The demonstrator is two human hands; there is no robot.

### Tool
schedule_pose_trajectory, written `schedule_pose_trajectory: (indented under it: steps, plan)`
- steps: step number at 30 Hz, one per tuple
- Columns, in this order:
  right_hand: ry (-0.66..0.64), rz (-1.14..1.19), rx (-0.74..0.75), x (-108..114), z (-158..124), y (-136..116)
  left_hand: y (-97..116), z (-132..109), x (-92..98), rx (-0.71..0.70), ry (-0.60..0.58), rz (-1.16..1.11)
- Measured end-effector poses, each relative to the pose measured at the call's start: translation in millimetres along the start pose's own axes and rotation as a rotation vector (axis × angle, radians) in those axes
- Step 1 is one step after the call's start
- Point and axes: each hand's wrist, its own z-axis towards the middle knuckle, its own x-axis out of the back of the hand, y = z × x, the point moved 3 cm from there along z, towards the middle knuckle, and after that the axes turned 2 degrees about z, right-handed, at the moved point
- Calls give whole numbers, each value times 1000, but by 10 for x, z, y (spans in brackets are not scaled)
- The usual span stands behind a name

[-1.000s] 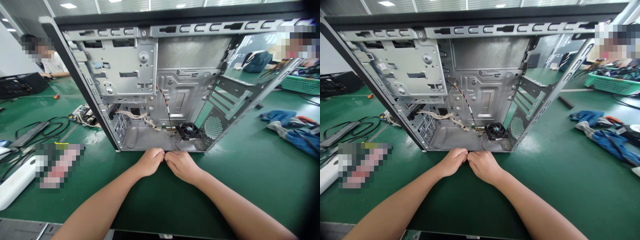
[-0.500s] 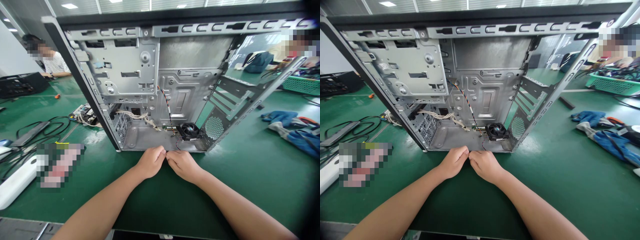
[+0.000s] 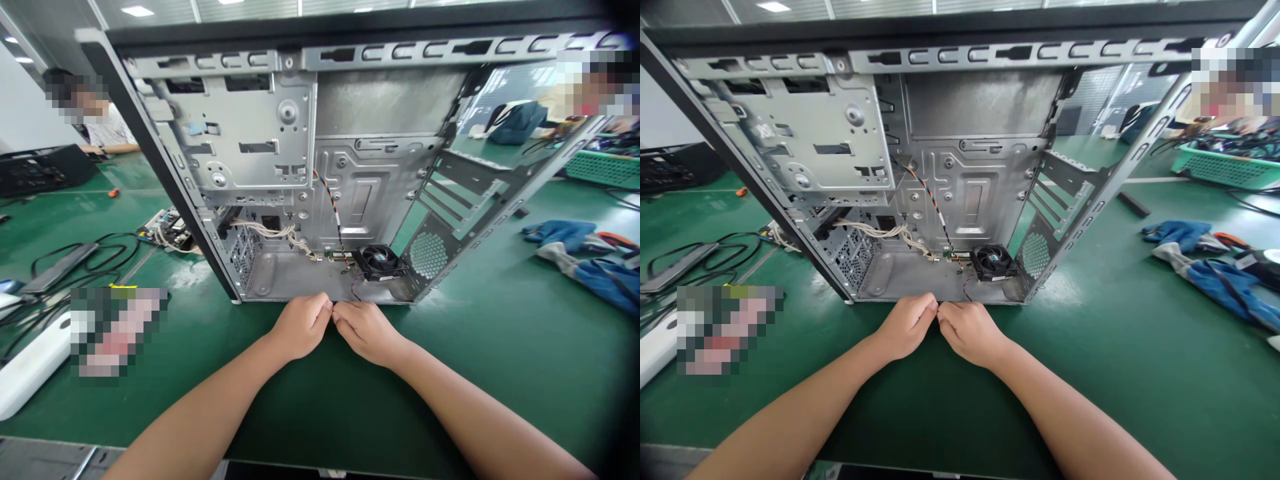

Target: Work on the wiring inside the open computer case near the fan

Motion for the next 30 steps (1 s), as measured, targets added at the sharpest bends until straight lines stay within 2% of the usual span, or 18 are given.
schedule_pose_trajectory:
  steps: [4, 8, 12, 16, 19, 26, 30]
  plan:
    - [-1, 34, -2, 11, 6, -12, 10, -21, 13, -24, 12, 99]
    - [5, 26, 0, -4, 9, -2, -18, -15, -1, -11, 23, 101]
    - [19, 34, 23, -10, 12, -7, -41, 7, -16, 67, 11, 9]
    - [24, 16, 69, 1, 19, -41, -93, 41, -46, 185, -52, -141]
    - [33, 0, 72, 6, 23, -38, -119, 51, -70, 220, -83, -219]
    - [3, 39, -26, -12, 14, 50, -36, 16, -31, 96, 26, -111]
    - [2, 44, -29, -13, 13, 44, -26, 9, -25, 66, 31, -67]
